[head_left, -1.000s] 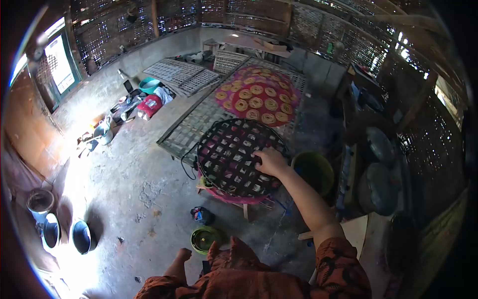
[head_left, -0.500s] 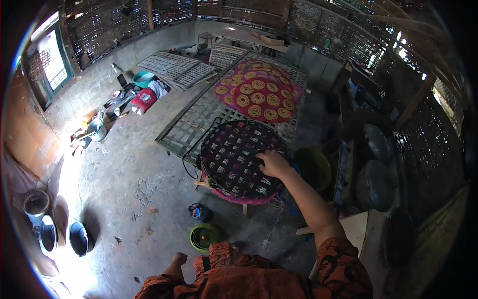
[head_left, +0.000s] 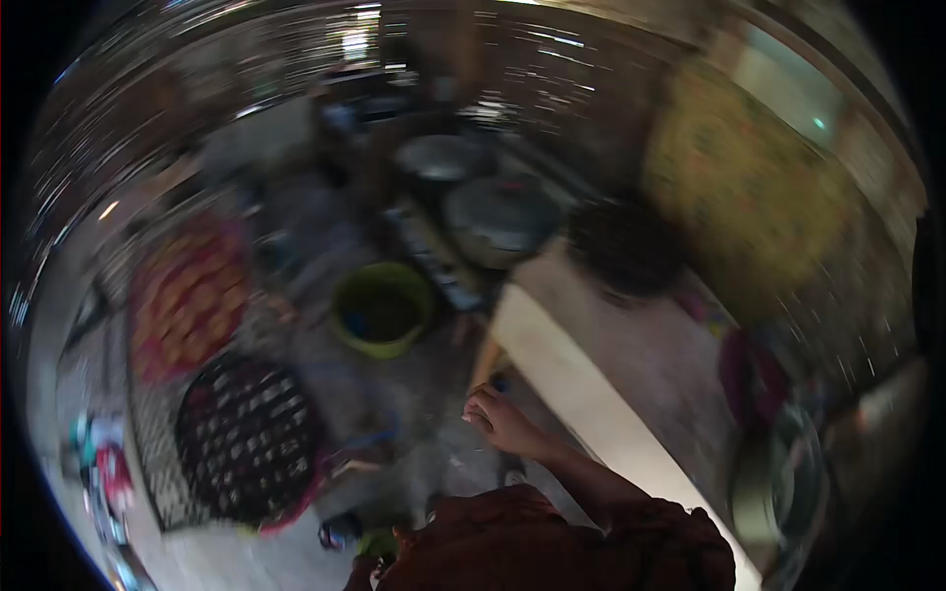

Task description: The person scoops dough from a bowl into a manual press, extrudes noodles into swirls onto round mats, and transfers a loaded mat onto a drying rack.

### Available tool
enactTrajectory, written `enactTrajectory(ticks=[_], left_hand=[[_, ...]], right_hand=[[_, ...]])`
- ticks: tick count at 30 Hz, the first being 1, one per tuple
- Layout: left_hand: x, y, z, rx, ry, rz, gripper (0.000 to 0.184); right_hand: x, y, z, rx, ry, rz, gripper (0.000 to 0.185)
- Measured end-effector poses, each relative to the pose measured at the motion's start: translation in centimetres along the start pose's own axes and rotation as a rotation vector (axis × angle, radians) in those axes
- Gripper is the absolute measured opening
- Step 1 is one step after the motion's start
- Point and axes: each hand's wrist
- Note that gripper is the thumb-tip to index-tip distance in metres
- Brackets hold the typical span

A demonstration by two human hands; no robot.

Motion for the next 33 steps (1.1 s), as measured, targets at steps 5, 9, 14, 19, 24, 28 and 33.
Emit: enactTrajectory(ticks=[5, 9, 14, 19, 24, 28, 33], left_hand=[[-10.7, 10.6, 6.4, -0.242, -0.214, 0.1, 0.029], [-31.8, 22.6, 0.3, -0.64, -0.743, -0.195, 0.023], [-61.0, 31.5, -8.0, -0.738, -1.208, -0.114, 0.02], [-86.3, 26.9, -11.6, -0.338, -1.704, 0.22, 0.015], [-103.0, 15.2, -6.1, -0.214, -1.859, 0.592, 0.023], [-109.5, 11.5, -2.9, -0.355, -1.862, 0.824, 0.025], [-111.7, 15.3, -8.3, -0.074, -1.954, 0.545, 0.02]], right_hand=[[-10.3, 13.6, -15.3, -0.498, -0.424, -0.407, 0.013], [-16.1, 27.1, -28.7, -0.935, -1.021, -0.729, 0.042], [-24.2, 36.0, -43.7, -1.222, -1.603, -1.039, 0.053], [-25.7, 37.9, -46.6, -1.146, -1.622, -0.642, 0.06], [-21.5, 40.0, -44.6, -1.421, -1.414, -0.519, 0.053], [-15.9, 41.0, -43.6, -1.613, -1.042, -0.297, 0.049], [-7.0, 40.8, -40.2, -1.786, -0.644, -0.053, 0.048]])
Point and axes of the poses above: each hand's wrist, its own z-axis towards the middle knuckle, its own y-axis out of the back of the hand, x = y × z, and after that the axes turned 7 degrees about x, right-handed
